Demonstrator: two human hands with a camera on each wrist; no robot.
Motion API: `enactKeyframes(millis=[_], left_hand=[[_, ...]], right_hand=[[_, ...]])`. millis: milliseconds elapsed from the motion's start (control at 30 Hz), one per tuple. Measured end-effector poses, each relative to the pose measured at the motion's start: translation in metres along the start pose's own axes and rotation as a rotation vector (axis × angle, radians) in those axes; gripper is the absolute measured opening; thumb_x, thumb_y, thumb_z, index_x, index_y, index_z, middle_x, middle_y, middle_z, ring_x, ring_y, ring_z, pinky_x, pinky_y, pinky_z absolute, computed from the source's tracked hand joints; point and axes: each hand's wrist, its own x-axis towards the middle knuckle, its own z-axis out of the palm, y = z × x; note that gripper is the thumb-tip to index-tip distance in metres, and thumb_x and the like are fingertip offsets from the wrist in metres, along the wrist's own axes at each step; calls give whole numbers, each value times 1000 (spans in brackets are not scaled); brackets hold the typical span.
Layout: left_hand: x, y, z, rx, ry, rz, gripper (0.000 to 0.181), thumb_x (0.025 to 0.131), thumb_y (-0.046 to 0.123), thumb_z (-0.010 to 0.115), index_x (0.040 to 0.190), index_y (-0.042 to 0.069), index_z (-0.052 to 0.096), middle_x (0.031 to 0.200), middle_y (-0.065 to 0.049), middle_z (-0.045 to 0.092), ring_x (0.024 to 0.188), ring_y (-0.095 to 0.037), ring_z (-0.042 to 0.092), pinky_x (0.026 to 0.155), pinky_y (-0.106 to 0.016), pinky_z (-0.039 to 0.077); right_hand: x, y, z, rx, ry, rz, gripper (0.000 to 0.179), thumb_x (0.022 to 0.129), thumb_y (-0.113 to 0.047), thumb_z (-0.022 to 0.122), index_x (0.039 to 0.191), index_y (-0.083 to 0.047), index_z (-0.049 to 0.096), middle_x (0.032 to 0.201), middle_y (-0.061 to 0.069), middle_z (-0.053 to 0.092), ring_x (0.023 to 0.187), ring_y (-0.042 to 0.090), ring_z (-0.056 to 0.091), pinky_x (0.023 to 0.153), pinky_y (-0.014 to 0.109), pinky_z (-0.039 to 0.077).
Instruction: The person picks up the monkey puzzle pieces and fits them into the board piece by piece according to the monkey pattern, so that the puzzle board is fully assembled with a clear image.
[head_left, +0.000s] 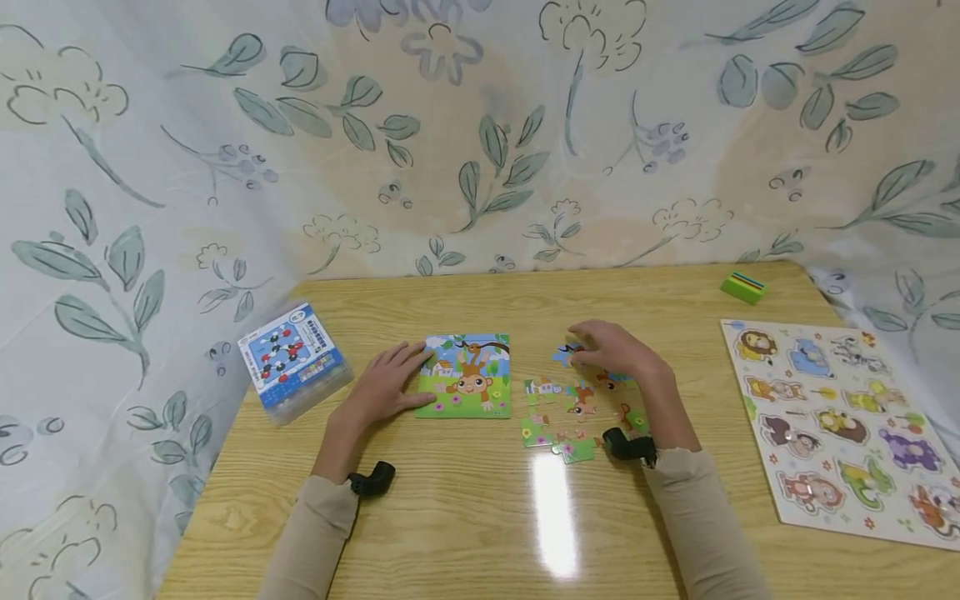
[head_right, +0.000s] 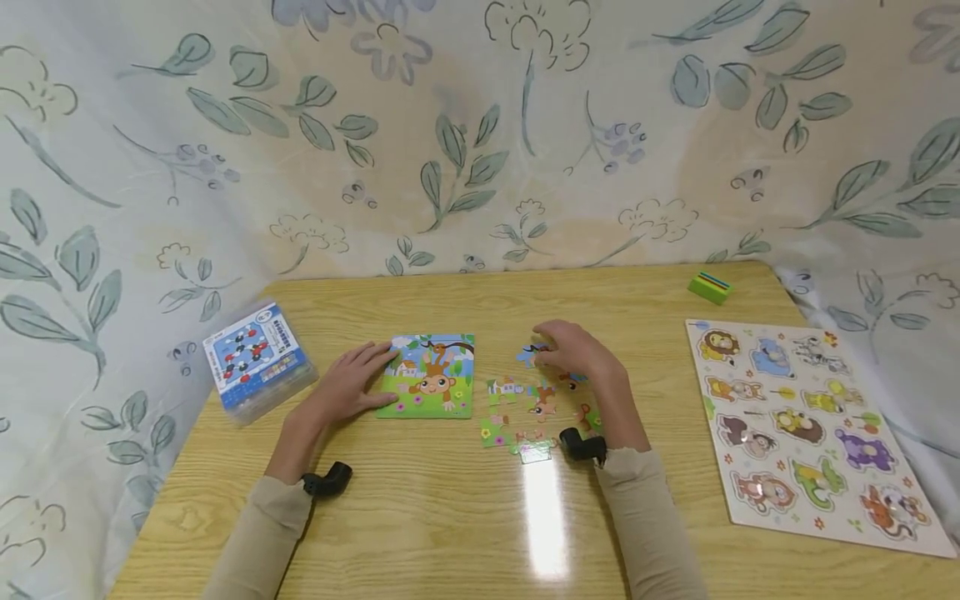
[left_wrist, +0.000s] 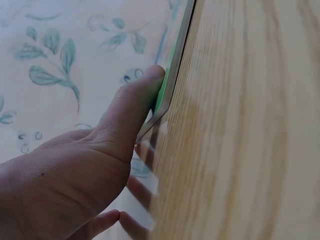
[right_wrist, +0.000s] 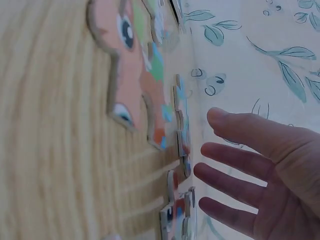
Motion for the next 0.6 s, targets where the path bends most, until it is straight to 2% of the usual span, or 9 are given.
enactKeyframes(millis=[233,600], left_hand=[[2,1,-4,-9,-18,-19,80,86,56,65,151,18,37,158,-7,32,147,-37,25,116,-59,22],[0,-1,-3,-12,-5,1,80,87,58,63,152,19,36,158,-7,32,146,-37,26,115,-61,23]], right_hand=[[2,0,2,-32,9,-25,62,94,-15,64,146,6,37,144,29,44,133,47,42,106,57,40],[3,3,12,-120,70,-61,48,91,-10,67,133,7,52,132,26,56,123,43,52,101,54,45]])
